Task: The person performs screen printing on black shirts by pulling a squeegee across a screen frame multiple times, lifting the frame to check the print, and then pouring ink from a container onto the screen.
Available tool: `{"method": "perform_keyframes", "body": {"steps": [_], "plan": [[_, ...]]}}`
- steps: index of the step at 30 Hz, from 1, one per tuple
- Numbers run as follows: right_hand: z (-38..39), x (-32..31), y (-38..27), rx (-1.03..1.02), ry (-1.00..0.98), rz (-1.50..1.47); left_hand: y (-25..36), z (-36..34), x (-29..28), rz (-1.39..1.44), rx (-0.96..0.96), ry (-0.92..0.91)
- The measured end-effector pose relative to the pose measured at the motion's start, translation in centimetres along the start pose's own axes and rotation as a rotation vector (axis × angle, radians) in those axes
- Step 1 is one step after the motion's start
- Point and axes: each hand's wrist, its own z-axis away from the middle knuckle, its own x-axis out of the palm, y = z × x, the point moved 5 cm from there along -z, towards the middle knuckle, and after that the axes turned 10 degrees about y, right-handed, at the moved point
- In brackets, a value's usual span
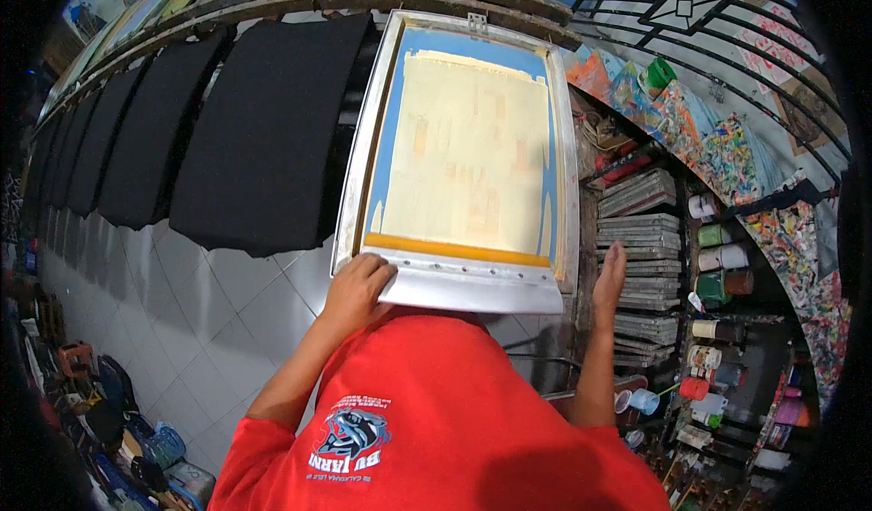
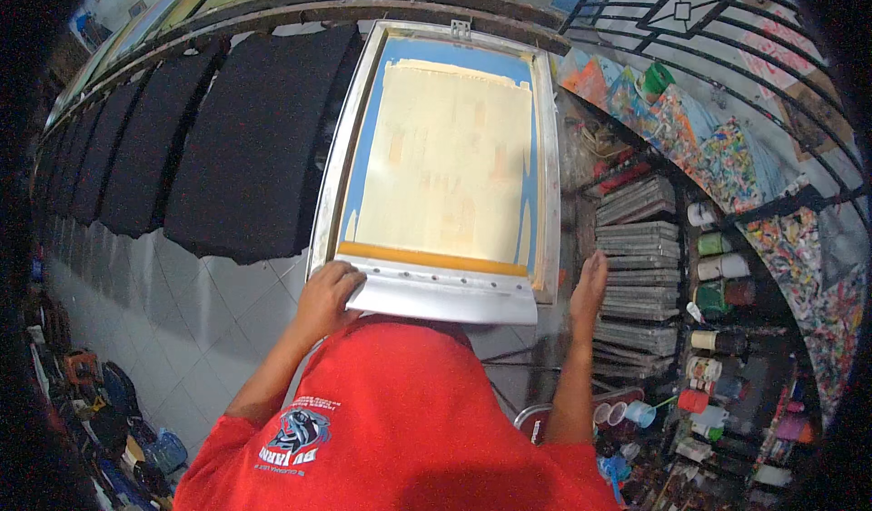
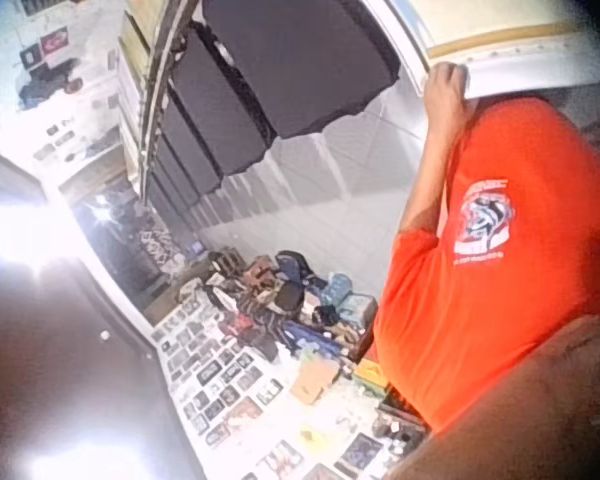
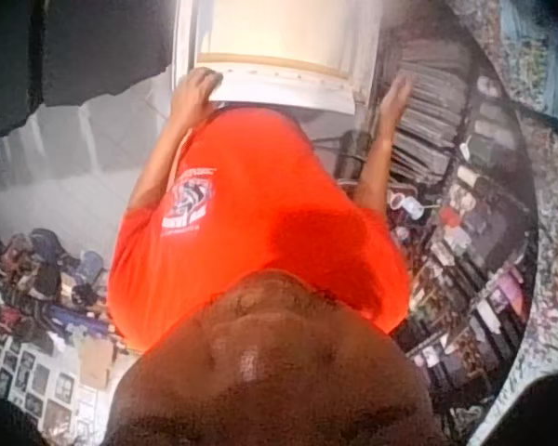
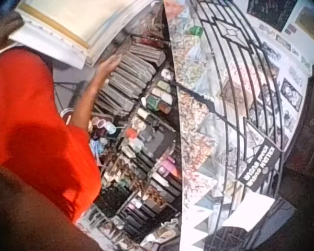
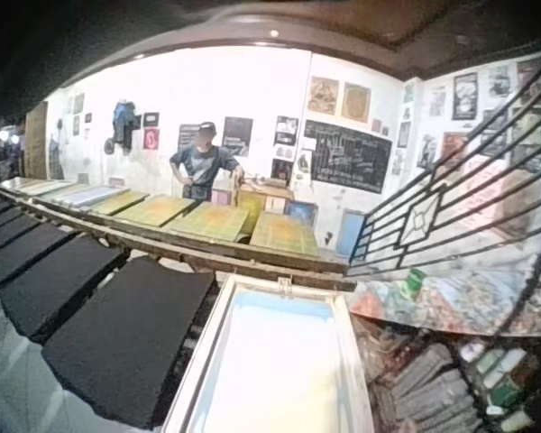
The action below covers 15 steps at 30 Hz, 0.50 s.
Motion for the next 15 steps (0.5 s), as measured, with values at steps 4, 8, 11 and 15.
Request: {"method": "perform_keyframes", "body": {"steps": [4, 8, 11, 15], "plan": [[4.7, 1.0, 3.8, 0.429, -0.157, -0.199, 0.4, 0.1, -0.8, 0.076, -0.003, 0.010], [4.0, 2.7, 4.2, 0.437, -0.203, -0.261, -2.6, 1.0, -1.4, 0.114, -0.101, 0.250], [2.7, 4.0, 4.0, 0.325, -0.186, -0.198, -7.1, 2.1, -1.3, 0.025, -0.447, 0.441], [2.8, 4.7, 3.7, 0.318, -0.215, -0.205, -10.5, 2.9, 1.2, 0.485, -1.030, 0.264]]}}
